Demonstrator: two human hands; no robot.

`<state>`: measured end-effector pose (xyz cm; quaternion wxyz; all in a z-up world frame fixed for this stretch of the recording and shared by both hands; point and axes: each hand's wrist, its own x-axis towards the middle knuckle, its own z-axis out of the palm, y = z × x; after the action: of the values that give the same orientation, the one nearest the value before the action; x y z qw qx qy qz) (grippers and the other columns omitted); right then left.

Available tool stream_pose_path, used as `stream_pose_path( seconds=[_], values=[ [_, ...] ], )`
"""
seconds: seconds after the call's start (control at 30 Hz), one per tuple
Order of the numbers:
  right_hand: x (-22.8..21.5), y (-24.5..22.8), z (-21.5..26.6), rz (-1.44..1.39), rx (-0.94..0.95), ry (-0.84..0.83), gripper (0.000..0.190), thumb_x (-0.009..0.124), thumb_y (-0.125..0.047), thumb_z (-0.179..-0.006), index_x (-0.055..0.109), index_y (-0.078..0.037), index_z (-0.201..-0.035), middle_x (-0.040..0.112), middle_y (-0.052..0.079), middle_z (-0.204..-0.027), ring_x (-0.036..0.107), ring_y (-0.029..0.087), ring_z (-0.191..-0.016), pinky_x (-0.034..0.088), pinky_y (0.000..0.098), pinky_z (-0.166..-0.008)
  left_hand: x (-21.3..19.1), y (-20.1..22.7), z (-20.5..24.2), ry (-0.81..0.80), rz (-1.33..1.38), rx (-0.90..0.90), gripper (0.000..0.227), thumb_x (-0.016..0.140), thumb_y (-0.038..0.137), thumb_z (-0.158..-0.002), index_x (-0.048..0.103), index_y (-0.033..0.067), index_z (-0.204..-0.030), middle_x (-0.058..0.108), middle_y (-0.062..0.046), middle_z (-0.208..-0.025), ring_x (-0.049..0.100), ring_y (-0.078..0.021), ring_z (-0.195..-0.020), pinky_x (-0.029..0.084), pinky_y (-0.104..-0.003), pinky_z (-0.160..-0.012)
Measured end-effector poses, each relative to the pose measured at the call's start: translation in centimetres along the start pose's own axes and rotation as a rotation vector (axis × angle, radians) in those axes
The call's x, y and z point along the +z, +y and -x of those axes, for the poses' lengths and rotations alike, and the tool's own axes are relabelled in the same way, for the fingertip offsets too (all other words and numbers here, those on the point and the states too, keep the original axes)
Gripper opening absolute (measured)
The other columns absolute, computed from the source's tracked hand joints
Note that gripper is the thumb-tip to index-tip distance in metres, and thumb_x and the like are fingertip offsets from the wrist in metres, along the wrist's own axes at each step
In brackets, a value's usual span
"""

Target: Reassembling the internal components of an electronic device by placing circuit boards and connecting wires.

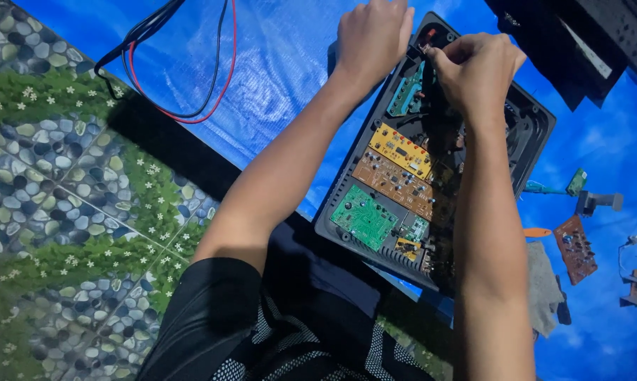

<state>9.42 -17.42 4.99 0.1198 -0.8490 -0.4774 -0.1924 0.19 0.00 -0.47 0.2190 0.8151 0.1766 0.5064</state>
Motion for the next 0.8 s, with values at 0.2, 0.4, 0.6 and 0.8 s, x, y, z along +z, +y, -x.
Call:
stream_pose_path(
  seconds=[0.2,0.4,0.6,0.8],
  values=[
    [0.3,0.3,0.1,0.029,0.016,-0.009,0.026,0.098,-0.030,-0.096,0.086,-0.010,-0.085,0.068,0.002,-0.063,0.049,0.018,-0.053,0.036,0.0453,-0.091,0.3,-0.1,0.1,-0.019,-0.047,0.008,0.015,0.066,0.016,-0.087,0.068,0.0093,-0.075,0.058,-0.004,-0.051,0.048,-0.0190,-0.033,0.038,-0.032,-0.034],
    [0.0,0.0,0.1,0.018,0.012,-0.012,0.027,0.096,-0.031,-0.100,0.087,-0.009,-0.088,0.070,0.002,-0.064,0.050,0.017,-0.049,0.036,0.0457,-0.092,0.3,-0.2,0.2,-0.038,-0.054,-0.001,0.013,0.066,0.015,-0.087,0.069,0.0092,-0.075,0.059,-0.005,-0.052,0.048,-0.0182,-0.034,0.038,-0.032,-0.034],
    [-1.2,-1.0,0.2,0.021,-0.020,0.053,0.020,0.089,-0.022,-0.101,0.088,-0.006,-0.091,0.066,0.006,-0.064,0.044,0.020,-0.053,0.036,0.0429,-0.089,0.7,-0.5,0.5,-0.072,-0.111,-0.016,0.018,0.068,0.014,-0.084,0.069,0.0092,-0.066,0.058,-0.005,-0.049,0.047,-0.0175,-0.031,0.037,-0.032,-0.033],
    [-2.6,-1.3,0.9,0.011,-0.054,0.085,0.016,0.087,-0.020,-0.102,0.087,-0.006,-0.094,0.067,0.007,-0.076,0.050,0.023,-0.075,0.035,0.0407,-0.089,0.5,-1.2,0.6,-0.057,-0.090,-0.015,0.008,0.071,0.012,-0.083,0.068,0.0064,-0.087,0.063,-0.008,-0.057,0.054,-0.0213,-0.036,0.042,-0.034,-0.036]
  ],
)
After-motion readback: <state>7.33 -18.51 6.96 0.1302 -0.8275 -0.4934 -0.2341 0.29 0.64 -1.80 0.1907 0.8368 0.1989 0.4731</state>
